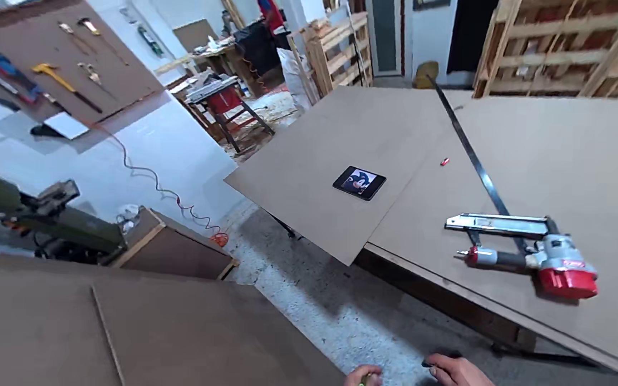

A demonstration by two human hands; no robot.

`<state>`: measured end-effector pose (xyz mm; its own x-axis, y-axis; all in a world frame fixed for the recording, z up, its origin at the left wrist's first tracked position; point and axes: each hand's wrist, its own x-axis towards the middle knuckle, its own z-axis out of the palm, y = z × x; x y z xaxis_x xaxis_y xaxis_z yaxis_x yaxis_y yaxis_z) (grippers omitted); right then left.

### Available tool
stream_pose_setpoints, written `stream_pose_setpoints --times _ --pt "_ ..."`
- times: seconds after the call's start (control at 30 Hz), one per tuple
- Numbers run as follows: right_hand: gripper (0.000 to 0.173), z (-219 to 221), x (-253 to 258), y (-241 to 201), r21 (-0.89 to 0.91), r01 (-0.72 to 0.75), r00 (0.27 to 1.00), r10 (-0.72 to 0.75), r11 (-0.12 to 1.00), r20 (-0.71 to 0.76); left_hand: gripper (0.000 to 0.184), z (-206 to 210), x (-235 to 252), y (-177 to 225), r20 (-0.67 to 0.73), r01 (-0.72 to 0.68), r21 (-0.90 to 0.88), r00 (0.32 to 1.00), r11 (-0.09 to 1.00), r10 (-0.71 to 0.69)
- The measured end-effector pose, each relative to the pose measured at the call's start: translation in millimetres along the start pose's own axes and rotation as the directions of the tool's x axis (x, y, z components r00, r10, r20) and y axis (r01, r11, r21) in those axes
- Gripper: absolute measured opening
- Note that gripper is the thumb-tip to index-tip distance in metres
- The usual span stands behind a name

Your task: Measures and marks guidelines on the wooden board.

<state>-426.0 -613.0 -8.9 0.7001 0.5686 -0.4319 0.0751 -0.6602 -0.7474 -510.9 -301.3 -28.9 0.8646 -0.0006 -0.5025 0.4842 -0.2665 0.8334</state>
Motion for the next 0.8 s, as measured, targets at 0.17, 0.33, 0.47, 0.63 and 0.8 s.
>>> stream_pose_setpoints --times 0.17,0.33,0.47,0.63,0.8 --pt "0.038 -9 110 -64 -0.076 0.17 0.975 -0.156 0.983 0.16 0.029 -50 70 43 0.052 -0.338 0.056 0.941 0.939 0.336" --pt "0.037 -36 242 -125 -0.075 0.328 0.905 -0.29 0.942 0.312 0.021 -130 121 67 -0.049 -0.366 0.046 0.929 0.929 0.368" --pt "0.041 -42 338 -196 -0.069 0.522 0.765 -0.431 0.85 0.478 0.013 -225 137 83 -0.064 -0.371 0.088 0.924 0.925 0.377" --pt "0.034 -44 428 -258 -0.031 0.543 0.751 -0.468 0.839 0.466 0.016 -342 161 88 -0.158 -0.372 0.044 0.914 0.927 0.374" --pt "0.028 -38 503 -267 0.075 0.395 0.869 -0.399 0.916 0.295 0.015 -480 219 79 -0.229 -0.363 0.175 0.889 0.915 0.397"
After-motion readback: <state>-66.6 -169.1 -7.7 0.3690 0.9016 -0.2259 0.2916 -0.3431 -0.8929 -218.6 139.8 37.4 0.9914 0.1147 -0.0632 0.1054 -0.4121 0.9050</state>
